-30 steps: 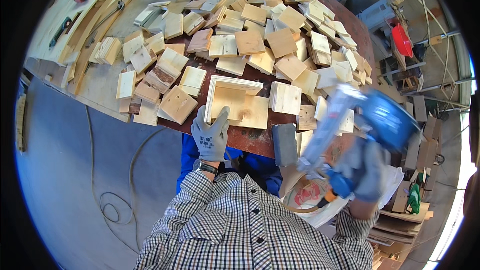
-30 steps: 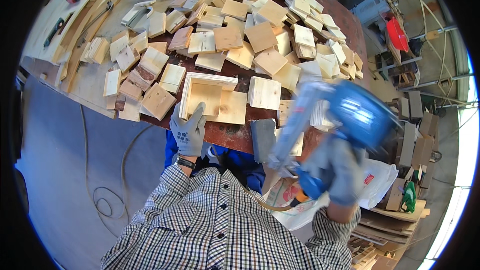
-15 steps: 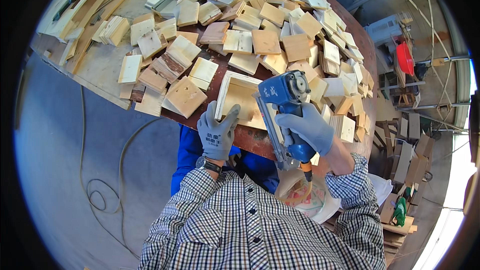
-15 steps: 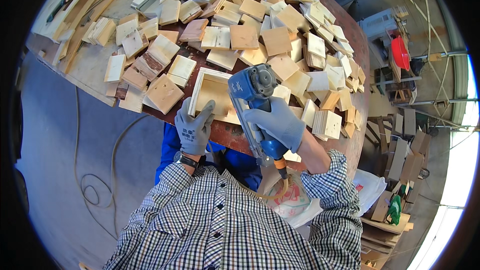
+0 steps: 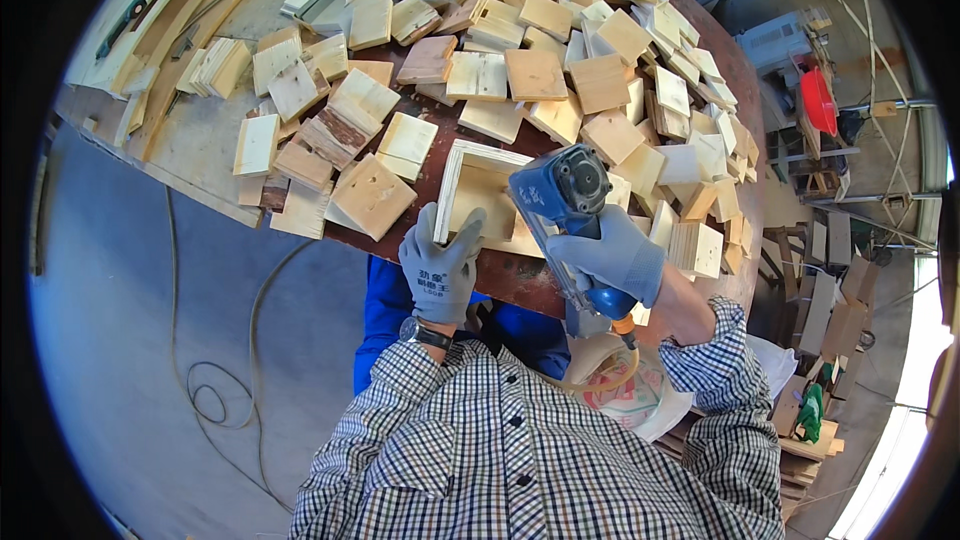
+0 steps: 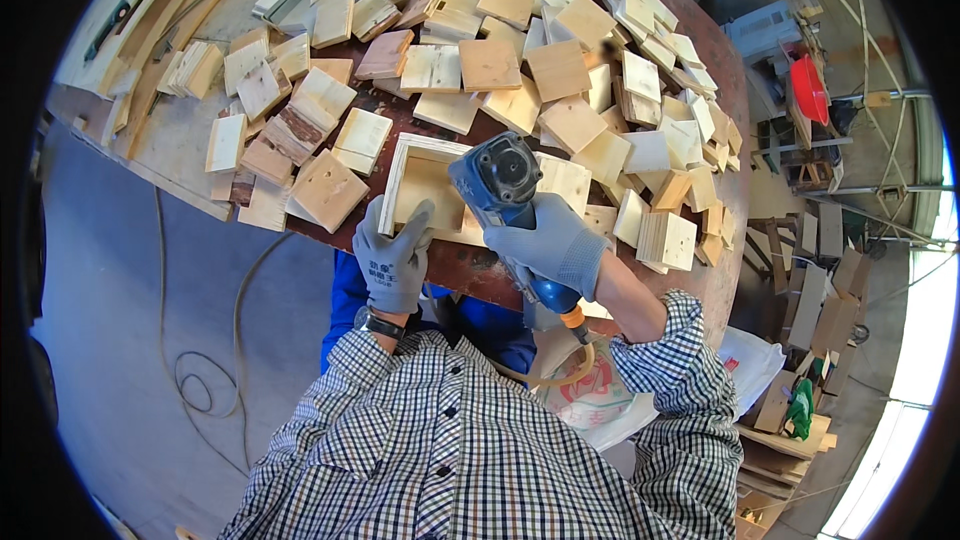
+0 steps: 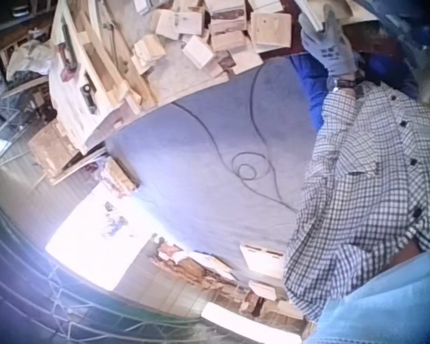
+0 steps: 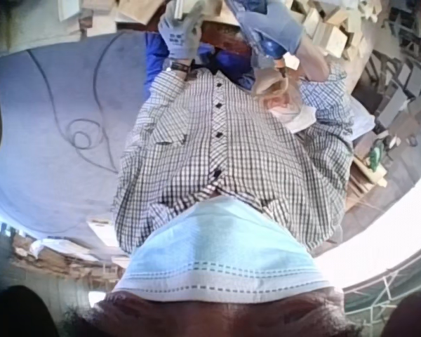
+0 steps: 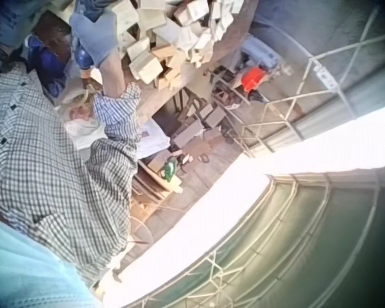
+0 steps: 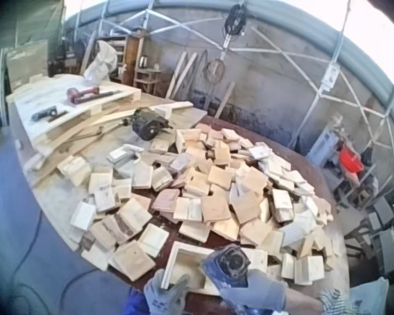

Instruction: The person assembles small wooden boxes by joining pre-cut wooden pieces with a nail gun and then smoothing the edges with sandpaper. The person handles multiple boxes one at a time, stacking completed units on the workbench.

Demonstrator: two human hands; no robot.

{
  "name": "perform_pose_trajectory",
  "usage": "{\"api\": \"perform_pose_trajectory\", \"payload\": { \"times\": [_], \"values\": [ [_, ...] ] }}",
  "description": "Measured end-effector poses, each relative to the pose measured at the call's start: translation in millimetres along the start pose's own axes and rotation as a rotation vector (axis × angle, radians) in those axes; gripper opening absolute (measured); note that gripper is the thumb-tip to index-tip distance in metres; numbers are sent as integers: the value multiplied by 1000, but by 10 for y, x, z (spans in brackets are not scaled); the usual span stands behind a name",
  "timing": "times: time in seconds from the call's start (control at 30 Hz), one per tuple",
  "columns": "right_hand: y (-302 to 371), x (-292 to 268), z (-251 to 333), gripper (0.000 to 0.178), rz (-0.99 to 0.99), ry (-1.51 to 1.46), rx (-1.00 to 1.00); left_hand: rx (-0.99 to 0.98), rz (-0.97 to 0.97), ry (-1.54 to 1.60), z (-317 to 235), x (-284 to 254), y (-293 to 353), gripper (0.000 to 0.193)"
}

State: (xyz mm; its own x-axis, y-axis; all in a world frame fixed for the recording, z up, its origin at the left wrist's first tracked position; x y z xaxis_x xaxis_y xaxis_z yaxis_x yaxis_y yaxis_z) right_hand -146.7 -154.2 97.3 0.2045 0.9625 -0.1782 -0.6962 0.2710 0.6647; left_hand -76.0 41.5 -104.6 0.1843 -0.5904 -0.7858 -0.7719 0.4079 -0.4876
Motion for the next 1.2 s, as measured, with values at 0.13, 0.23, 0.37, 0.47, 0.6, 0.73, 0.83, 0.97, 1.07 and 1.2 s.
{"api": "perform_pose_trajectory", "payload": {
  "times": [0.13, 0.23, 0.37, 0.47, 0.6, 0.73, 0.83, 0.97, 1.07, 1.2],
  "values": [
    [-19, 18, -17, 34, -15, 32, 52, 2, 13, -9, 11, -4, 9, 54],
    [-26, -2, -63, 34, 1, 5, 57, 8, 11, -6, 9, 0, 12, 55],
    [-31, 0, -101, 27, -26, -9, -1, 13, 24, 12, 1, -10, -4, 55],
    [-5, 23, -122, 27, -43, -18, -16, 12, 5, 7, -27, -13, -7, 53],
    [-53, -18, -109, 29, -46, -48, -16, 15, 8, -10, -2, -24, -26, 50],
    [61, -16, -47, 41, -22, -111, -61, 22, -3, -18, 4, -18, -25, 48],
    [124, 5, -43, 48, 14, -86, -65, 20, -21, -31, 1, -23, -42, 46],
    [217, 146, 49, 48, 49, -64, -43, 20, -68, -18, 62, 111, 32, 56],
    [156, 178, 18, 47, 66, 43, 20, 18, -71, 16, 68, 121, 54, 67],
    [76, 264, -24, 43, 93, 12, -69, 15, -94, 131, 47, 29, 18, 69]
  ]
}}
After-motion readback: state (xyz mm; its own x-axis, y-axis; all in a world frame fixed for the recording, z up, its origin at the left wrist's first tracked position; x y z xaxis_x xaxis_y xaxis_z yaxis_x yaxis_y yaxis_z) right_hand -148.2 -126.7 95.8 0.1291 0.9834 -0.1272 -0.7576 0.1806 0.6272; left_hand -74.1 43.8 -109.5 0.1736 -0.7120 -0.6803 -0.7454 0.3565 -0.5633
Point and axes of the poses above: each hand's wrist, its own y-axis away from the middle knuckle, its own x-axis out of the palm, z = x × y, the point moved 1 cm from there along -y, towards the middle knuckle, and after that the axes turned 14 degrees about -y, right-handed, at the moved point
